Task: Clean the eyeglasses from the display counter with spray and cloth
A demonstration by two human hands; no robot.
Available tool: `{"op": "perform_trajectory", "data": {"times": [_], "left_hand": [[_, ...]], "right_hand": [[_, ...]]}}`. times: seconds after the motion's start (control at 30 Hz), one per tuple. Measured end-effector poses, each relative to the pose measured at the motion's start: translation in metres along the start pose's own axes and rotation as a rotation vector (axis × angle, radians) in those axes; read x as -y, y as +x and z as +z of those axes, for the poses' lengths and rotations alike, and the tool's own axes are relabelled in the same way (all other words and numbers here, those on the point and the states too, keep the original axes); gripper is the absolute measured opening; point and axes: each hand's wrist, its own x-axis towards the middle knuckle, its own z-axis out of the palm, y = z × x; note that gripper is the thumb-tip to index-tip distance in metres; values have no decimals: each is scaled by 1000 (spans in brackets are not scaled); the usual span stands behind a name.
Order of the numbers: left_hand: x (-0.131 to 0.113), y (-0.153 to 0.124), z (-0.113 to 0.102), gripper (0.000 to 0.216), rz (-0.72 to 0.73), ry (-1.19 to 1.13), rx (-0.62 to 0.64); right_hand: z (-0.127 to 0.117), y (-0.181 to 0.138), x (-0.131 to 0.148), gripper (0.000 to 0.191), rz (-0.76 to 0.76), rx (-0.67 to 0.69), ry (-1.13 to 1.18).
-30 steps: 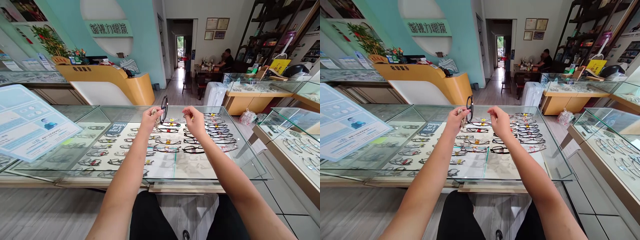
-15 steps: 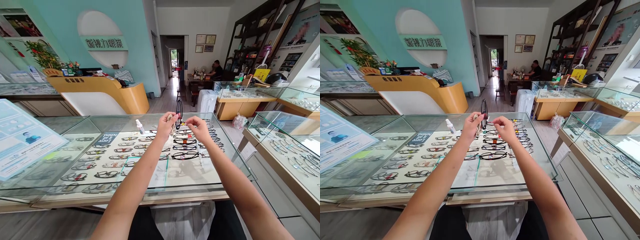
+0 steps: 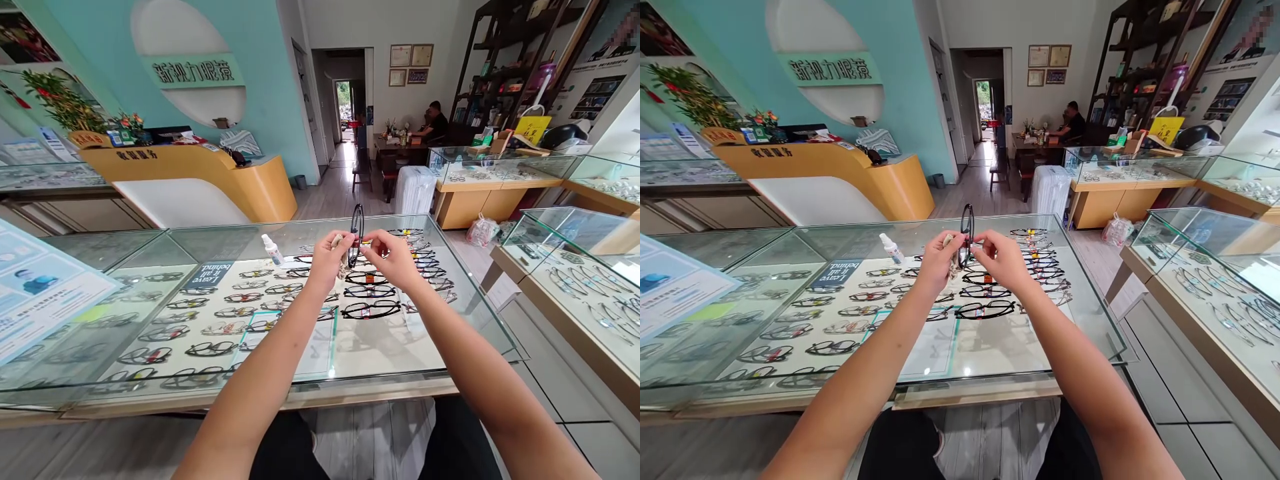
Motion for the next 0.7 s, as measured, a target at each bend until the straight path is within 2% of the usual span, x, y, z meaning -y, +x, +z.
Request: {"op": "perform_trajectory", "data": {"times": [0.23,0.43,0.57,0.7], "left_hand": [[-4,-4,1,55,-10,66,45],[-5,-7,4,55,-14,134,117],[-5,-8,5,55,-9,146,112],[-5,-7,3,54,11,151,75]], "right_hand": [[-4,2,4,23,34,-111,14],[-6,2,4,36,108,-261,54],[-4,1,5,45,134,-198,78],[-1,2,7,39,125,-94,126]]}}
